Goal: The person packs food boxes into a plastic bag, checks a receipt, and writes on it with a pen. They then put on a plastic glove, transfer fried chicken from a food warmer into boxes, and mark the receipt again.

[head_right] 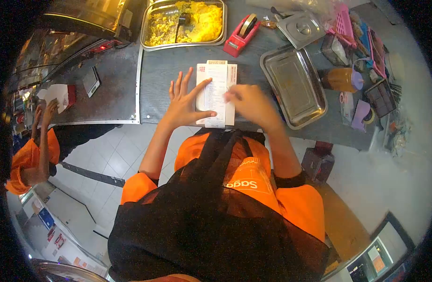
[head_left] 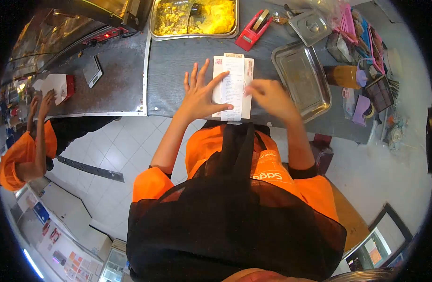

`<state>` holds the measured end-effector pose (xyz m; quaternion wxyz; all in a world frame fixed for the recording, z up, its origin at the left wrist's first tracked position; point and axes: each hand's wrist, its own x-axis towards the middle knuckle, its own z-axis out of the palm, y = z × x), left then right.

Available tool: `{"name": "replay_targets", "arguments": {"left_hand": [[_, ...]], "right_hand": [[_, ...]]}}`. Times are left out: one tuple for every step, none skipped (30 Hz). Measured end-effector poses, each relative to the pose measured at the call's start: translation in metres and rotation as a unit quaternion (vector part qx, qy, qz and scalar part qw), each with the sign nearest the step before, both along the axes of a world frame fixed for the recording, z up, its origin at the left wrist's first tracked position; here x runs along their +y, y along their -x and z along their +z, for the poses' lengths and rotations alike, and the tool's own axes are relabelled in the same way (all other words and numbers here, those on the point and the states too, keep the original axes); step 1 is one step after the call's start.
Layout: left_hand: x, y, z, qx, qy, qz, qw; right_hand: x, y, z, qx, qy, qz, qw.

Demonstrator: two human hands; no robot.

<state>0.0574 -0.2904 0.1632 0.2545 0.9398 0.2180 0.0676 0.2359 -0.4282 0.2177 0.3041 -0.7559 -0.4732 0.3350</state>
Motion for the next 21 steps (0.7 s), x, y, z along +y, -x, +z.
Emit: {"name": "replay_targets", "arguments": {"left_hand": [[0.002,0.0,-0.003,0.003,0.003,-0.004,1.0],[0.003,0.0,-0.006,-0.005,0.0,-0.006,1.0],[0.004,-0.001,-0.009,-0.012,-0.002,-0.008,1.0],[0.004,0.0,-0.011,-0.02,-0.004,-0.01,1.0],[0.003,0.0,-0.012,-0.031,0.002,-0.008,0.999],[0.003,0.001,-0.011,-0.028,0.003,-0.011,1.0],[0.003,0.003,-0.009,-0.025,0.015,-0.013,0.999],[0.003,0.003,-0.007,-0.023,0.028,-0.015,0.999],[0.003,0.004,-0.006,-0.022,0.03,-0.019,0.999],[0.004,0.003,-0.006,-0.012,0.019,-0.018,1.0],[0.004,0.002,-0.006,-0.001,0.009,-0.016,1.0],[0.003,0.001,-0.007,-0.002,0.011,-0.018,1.0],[0.003,0.002,-0.008,0.0,0.017,-0.019,1.0],[0.003,0.003,-0.009,0.003,0.022,-0.02,1.0],[0.003,0.002,-0.013,0.006,0.036,-0.019,0.999],[0.003,0.003,-0.016,0.006,0.037,-0.019,0.999],[0.004,0.003,-0.02,-0.022,0.108,-0.026,0.994],[0.003,0.002,-0.025,-0.05,0.178,-0.031,0.982],[0.001,0.002,-0.034,-0.05,0.18,-0.03,0.982],[-0.001,0.001,-0.044,-0.105,0.239,-0.009,0.965],[-0.003,-0.002,-0.05,-0.158,0.297,0.012,0.942]], "right_hand": [[0.009,0.015,-0.003,0.03,0.003,0.066,0.997],[0.021,0.032,-0.016,0.04,0.021,0.1,0.994],[0.036,0.047,-0.026,-0.026,0.044,0.125,0.991],[0.046,0.054,-0.033,-0.022,0.045,0.121,0.991],[0.054,0.058,-0.038,-0.11,0.07,0.115,0.985],[0.058,0.061,-0.04,-0.198,0.095,0.11,0.969],[0.06,0.063,-0.04,-0.196,0.097,0.109,0.97],[0.061,0.064,-0.036,-0.21,0.135,0.122,0.961],[0.061,0.063,-0.032,-0.225,0.173,0.133,0.949],[0.058,0.06,-0.026,-0.226,0.176,0.131,0.949],[0.052,0.055,-0.02,-0.227,0.197,0.105,0.948],[0.044,0.05,-0.017,-0.226,0.219,0.081,0.946],[0.027,0.039,-0.021,-0.224,0.17,0.044,0.959],[0.012,0.029,-0.018,-0.225,0.194,0.02,0.955],[-0.008,0.02,-0.015,-0.224,0.176,-0.011,0.958],[-0.026,0.007,-0.017,-0.17,0.203,-0.046,0.963],[-0.05,-0.002,-0.034,-0.173,0.181,-0.087,0.964],[-0.069,-0.007,-0.057,-0.174,0.181,-0.085,0.964],[-0.085,-0.009,-0.08,-0.227,0.204,-0.137,0.942],[-0.095,-0.009,-0.097,-0.278,0.226,-0.189,0.914],[-0.099,-0.008,-0.106,-0.276,0.243,-0.19,0.91]]}}
